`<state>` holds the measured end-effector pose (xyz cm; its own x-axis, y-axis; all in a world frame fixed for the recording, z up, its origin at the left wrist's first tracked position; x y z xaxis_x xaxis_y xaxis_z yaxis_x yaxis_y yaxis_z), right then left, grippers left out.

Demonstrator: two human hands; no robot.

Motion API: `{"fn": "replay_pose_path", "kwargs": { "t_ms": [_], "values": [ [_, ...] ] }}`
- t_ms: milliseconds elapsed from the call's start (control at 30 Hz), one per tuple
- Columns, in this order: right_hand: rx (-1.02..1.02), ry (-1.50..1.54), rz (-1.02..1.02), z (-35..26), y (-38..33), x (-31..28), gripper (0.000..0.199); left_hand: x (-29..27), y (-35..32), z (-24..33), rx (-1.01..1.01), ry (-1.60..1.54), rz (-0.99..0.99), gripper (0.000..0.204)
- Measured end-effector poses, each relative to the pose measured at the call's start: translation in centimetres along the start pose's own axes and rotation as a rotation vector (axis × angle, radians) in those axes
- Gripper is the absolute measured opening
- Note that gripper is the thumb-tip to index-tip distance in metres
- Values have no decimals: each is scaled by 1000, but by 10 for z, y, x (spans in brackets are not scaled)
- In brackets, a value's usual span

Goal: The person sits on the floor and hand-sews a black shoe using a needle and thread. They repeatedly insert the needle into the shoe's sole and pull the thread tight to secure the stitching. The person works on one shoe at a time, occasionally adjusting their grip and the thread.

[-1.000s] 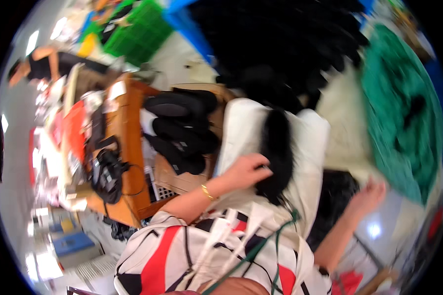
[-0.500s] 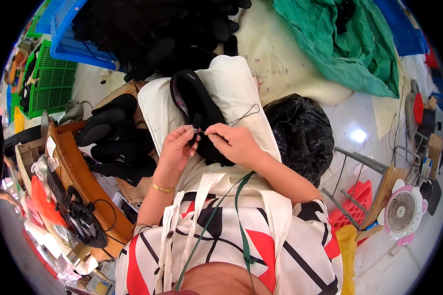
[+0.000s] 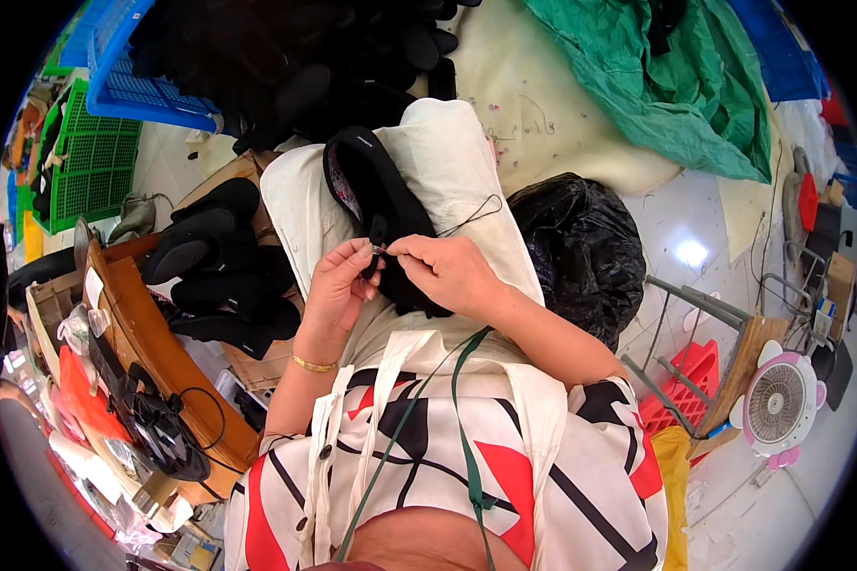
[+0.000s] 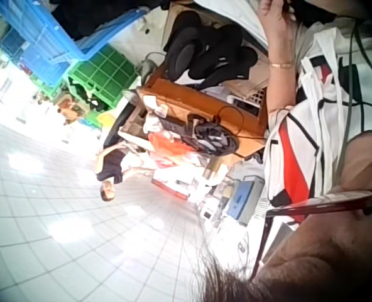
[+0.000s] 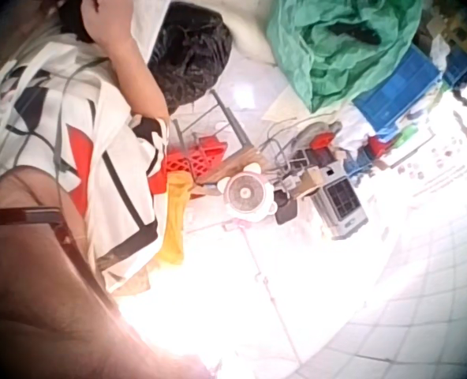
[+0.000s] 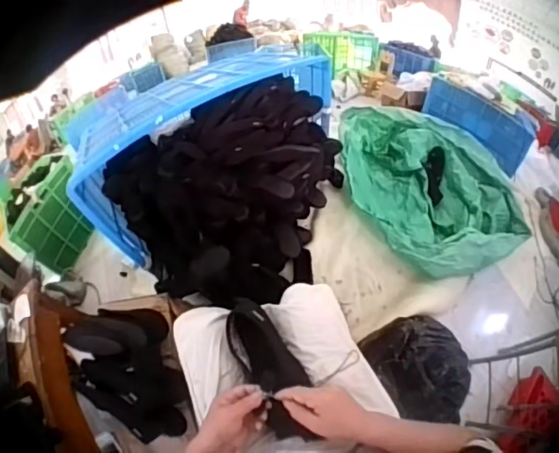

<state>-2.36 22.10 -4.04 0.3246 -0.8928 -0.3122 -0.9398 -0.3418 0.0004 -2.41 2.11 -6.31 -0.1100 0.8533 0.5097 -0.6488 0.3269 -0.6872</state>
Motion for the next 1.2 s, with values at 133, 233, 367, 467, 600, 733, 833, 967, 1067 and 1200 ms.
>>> {"fn": "replay_pose_path", "kwargs": {
  "t_ms": [133, 233, 367, 467, 600, 733, 833, 967, 1067, 1200],
  "values": [
    [27, 8, -24, 0, -1, 0, 19, -1, 0, -2, 4, -3, 8, 14],
    [-4, 5, -4, 0, 0, 1, 18, -2, 0, -3, 8, 18, 18, 14],
    [-6, -25, -16, -2, 1, -1, 18, 6, -4, -2, 55, 1, 34, 16],
    [45, -6, -47, -3, 0, -4, 17, 6, -5, -7, 81, -43, 47, 16],
    [305, 225, -119, -7, -1, -7, 13, 4, -5, -10, 79, 23, 73, 16],
    [383, 309, -131, 5, -4, -3, 10, 9, -8, -8, 109, 155, 73, 17],
    [415, 307, -123, 7, -5, -1, 11, 7, -6, -9, 82, 202, 55, 17],
    [433, 330, -85, 3, 1, 6, 14, 7, -5, -9, 76, 208, 48, 18],
    [412, 320, -68, 5, 2, 7, 14, 17, -9, -8, 168, 171, 54, 19],
    [373, 302, -105, -2, 7, 5, 12, 11, -8, -14, 244, 216, 67, 22]
  ]
}}
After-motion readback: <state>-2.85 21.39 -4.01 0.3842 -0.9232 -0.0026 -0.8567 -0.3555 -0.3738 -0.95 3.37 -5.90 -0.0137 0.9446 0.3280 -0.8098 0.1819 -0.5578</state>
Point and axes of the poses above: each hand's wrist, its own y-axis towards the middle knuckle, its own x-axis out of the palm, z = x × y, the point moved 1 cm from there along y, towards the middle knuckle, and after that the axes turned 7 degrees about -x, right-handed, at the moved point
